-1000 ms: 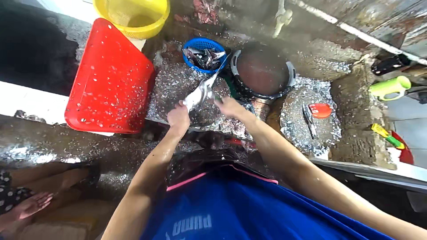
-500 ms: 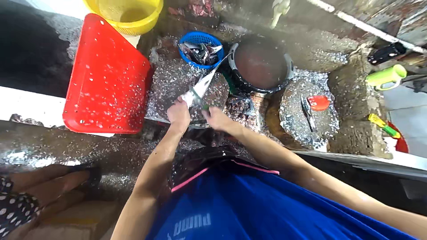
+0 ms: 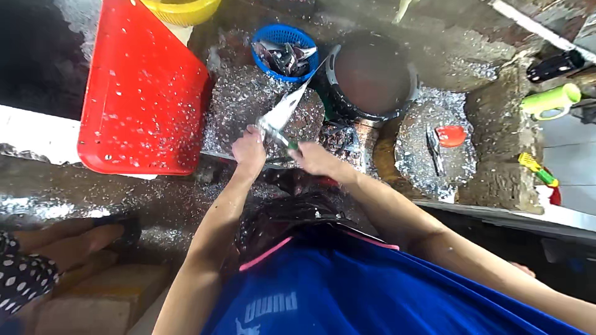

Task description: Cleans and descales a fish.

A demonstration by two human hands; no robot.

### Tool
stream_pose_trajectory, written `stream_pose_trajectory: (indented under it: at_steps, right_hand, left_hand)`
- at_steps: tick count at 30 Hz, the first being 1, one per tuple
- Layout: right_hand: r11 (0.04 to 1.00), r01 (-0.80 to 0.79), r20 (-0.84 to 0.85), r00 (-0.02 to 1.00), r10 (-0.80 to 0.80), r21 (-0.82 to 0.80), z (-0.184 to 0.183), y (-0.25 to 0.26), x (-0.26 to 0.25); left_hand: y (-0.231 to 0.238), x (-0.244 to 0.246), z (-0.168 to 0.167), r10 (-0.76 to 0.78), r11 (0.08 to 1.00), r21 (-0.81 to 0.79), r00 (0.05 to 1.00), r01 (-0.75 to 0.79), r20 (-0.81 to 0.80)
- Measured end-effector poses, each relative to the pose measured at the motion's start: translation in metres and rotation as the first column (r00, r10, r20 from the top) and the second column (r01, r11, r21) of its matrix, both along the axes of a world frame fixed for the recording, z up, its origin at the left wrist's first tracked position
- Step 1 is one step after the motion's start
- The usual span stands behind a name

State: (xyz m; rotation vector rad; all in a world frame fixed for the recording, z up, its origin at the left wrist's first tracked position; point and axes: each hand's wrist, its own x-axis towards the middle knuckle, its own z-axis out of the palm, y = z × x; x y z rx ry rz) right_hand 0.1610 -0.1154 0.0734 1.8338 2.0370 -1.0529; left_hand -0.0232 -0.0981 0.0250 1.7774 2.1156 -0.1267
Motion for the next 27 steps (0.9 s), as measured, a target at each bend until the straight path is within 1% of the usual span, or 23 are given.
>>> stream_pose_trajectory:
  at_steps: [2, 3, 5, 7, 8, 9, 10, 11, 12, 14, 16, 18, 19, 20, 21, 22, 23, 24, 25, 26, 27]
  right_hand:
    - [0.986, 0.127, -0.030, 0.992, -0.124, 0.110, -0.020, 0.007, -0.004]
    - [0.980, 0.159, -0.049, 0.987, -0.154, 0.120, -0.027, -0.004, -0.009]
    - [0.990, 0.112, -0.099, 0.990, -0.103, 0.086, -0.028, -0.026, -0.015]
    - [1.000, -0.006, -0.079, 0.997, 0.006, 0.003, -0.026, -0.019, -0.005]
    - [0.999, -0.047, -0.068, 0.997, 0.047, 0.000, -0.028, -0.002, 0.003]
    - [0.998, -0.046, -0.066, 0.997, 0.048, 0.035, -0.034, 0.018, 0.008]
    - [0.997, 0.000, -0.073, 0.997, 0.006, 0.083, -0.043, 0.030, 0.008]
    - [0.992, 0.049, -0.086, 0.996, -0.039, 0.116, -0.052, 0.033, 0.006]
    - [0.990, 0.064, -0.110, 0.993, -0.050, 0.129, -0.055, 0.025, 0.000]
    - [0.990, -0.020, -0.129, 0.991, 0.038, 0.138, -0.044, -0.002, -0.008]
    - [0.984, -0.178, -0.066, 0.982, 0.178, -0.007, -0.021, -0.012, 0.005]
    - [0.941, -0.328, -0.029, 0.945, 0.327, -0.085, -0.006, 0.002, 0.021]
    - [0.945, -0.322, -0.043, 0.946, 0.320, -0.064, -0.005, 0.009, 0.026]
    - [0.970, -0.244, -0.082, 0.967, 0.242, -0.017, -0.007, 0.020, 0.029]
    - [0.994, -0.095, -0.142, 0.985, 0.100, 0.046, -0.012, 0.034, 0.032]
    - [0.990, 0.104, -0.206, 0.975, -0.083, 0.093, -0.019, 0.046, 0.032]
    - [0.954, 0.283, -0.243, 0.937, -0.252, 0.101, -0.028, 0.055, 0.030]
    - [0.922, 0.380, -0.234, 0.905, -0.354, 0.074, -0.033, 0.057, 0.025]
    - [0.925, 0.379, -0.187, 0.911, -0.368, 0.023, -0.032, 0.046, 0.015]
    - [0.943, 0.332, -0.175, 0.929, -0.328, -0.006, -0.031, 0.022, 0.004]
    - [0.970, 0.244, -0.179, 0.953, -0.243, -0.017, -0.027, -0.006, -0.003]
  left_hand:
    - [0.000, -0.002, -0.001, 0.012, 1.000, -0.014, 1.000, -0.012, 0.017]
    - [0.000, -0.002, 0.000, 0.022, 0.999, -0.032, 0.999, -0.021, 0.027]
    - [0.003, -0.005, 0.006, 0.052, 0.996, -0.070, 0.997, -0.048, 0.062]
    - [0.002, -0.012, 0.005, 0.061, 0.993, -0.101, 0.996, -0.054, 0.063]
    - [0.004, -0.014, 0.002, 0.059, 0.993, -0.106, 0.995, -0.050, 0.075]
    - [0.006, -0.015, 0.000, 0.058, 0.993, -0.108, 0.994, -0.048, 0.091]
    - [0.007, -0.016, -0.002, 0.051, 0.993, -0.109, 0.994, -0.040, 0.100]
    - [0.006, -0.014, -0.003, 0.044, 0.994, -0.109, 0.994, -0.033, 0.104]
    - [0.005, -0.013, -0.003, 0.045, 0.993, -0.109, 0.993, -0.033, 0.109]
    - [0.008, -0.022, 0.000, 0.057, 0.994, -0.096, 0.993, -0.047, 0.104]
    - [0.006, -0.030, -0.001, 0.024, 0.997, -0.081, 0.998, -0.019, 0.060]
    - [0.004, -0.029, 0.000, -0.011, 0.999, -0.051, 0.999, 0.013, 0.040]
    - [0.000, -0.026, 0.000, -0.033, 0.999, -0.032, 0.999, 0.034, 0.026]
    - [-0.002, -0.024, 0.000, -0.061, 0.998, -0.002, 0.998, 0.061, 0.009]
    - [-0.004, -0.022, -0.001, -0.083, 0.996, 0.031, 0.997, 0.083, -0.005]
    - [-0.007, -0.020, -0.003, -0.102, 0.993, 0.054, 0.994, 0.104, -0.027]
    - [-0.008, -0.017, -0.004, -0.112, 0.991, 0.067, 0.993, 0.115, -0.045]
    - [-0.010, -0.013, -0.005, -0.112, 0.991, 0.073, 0.992, 0.116, -0.057]
    - [-0.012, -0.009, -0.004, -0.107, 0.991, 0.072, 0.992, 0.112, -0.067]
    - [-0.014, -0.006, -0.003, -0.098, 0.992, 0.068, 0.992, 0.103, -0.074]
    - [-0.014, -0.005, -0.004, -0.093, 0.993, 0.070, 0.993, 0.099, -0.078]
